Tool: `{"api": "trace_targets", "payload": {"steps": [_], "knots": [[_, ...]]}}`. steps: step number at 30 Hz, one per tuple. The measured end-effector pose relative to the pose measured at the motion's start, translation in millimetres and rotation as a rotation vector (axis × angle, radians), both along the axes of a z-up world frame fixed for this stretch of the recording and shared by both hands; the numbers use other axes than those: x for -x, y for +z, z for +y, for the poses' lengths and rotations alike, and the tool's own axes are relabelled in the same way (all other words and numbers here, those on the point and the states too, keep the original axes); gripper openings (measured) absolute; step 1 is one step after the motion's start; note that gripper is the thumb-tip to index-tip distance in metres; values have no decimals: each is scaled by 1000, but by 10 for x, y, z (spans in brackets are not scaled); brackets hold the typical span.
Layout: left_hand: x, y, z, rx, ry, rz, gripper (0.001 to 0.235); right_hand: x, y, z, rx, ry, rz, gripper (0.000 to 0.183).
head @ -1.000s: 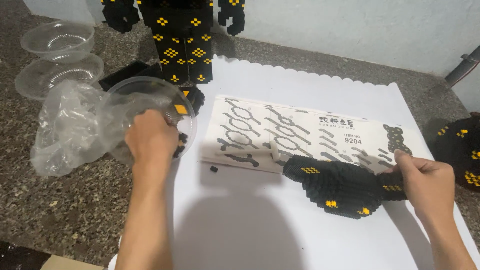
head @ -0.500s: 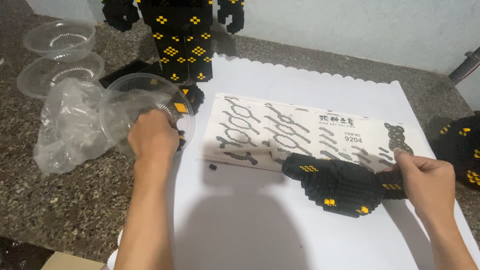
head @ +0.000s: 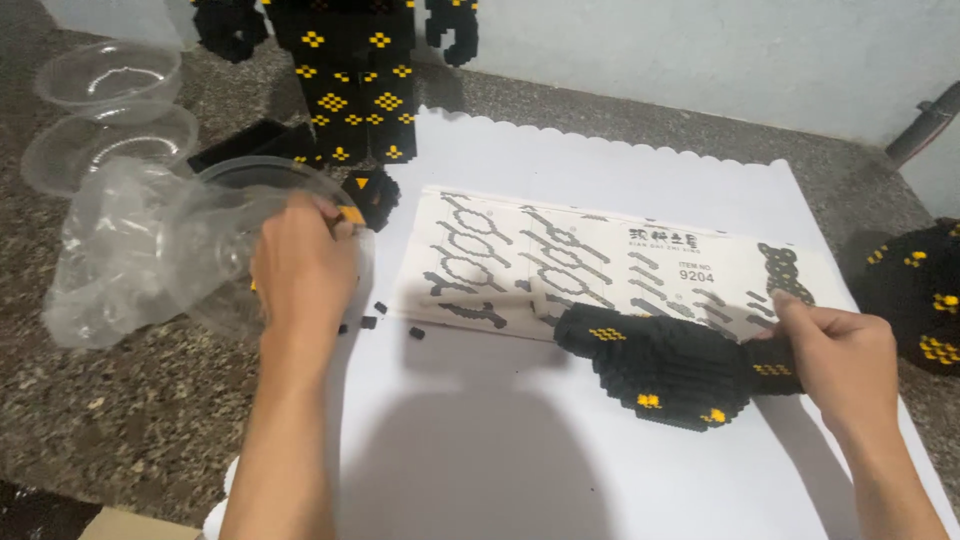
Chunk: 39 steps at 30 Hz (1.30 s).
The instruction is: Assembling a complex building block model by following a printed instruction manual
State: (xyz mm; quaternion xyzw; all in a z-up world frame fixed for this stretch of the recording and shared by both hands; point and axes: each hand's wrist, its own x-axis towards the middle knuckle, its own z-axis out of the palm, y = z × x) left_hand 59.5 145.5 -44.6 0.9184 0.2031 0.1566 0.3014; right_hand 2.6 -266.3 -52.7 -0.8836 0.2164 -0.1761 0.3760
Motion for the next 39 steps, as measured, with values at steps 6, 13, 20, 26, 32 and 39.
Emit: {"api": "trace_targets", "payload": {"steps": [6,13,20,26,32,39], "knots": [[0,-61,-709,490,-569,-295,16,96,343,189,-76,-9,210,51],[286,-210,-1224,326,-1104,-711,10,214,365,261,-20,216,13,36],[230,-330,-1512,381,-1067,-694,12,285,219,567,140,513,-305,12],[315,-314,-1582,437,-1116,-596,14,293,93,677,345,635,-295,33],[424,-212,-1571,598,-1100,-371,15,297,77,683,249,754,-370,17],[340,-140,-1404,617,-1149,-146,35,294,119,733,159,715,-353,13]]}}
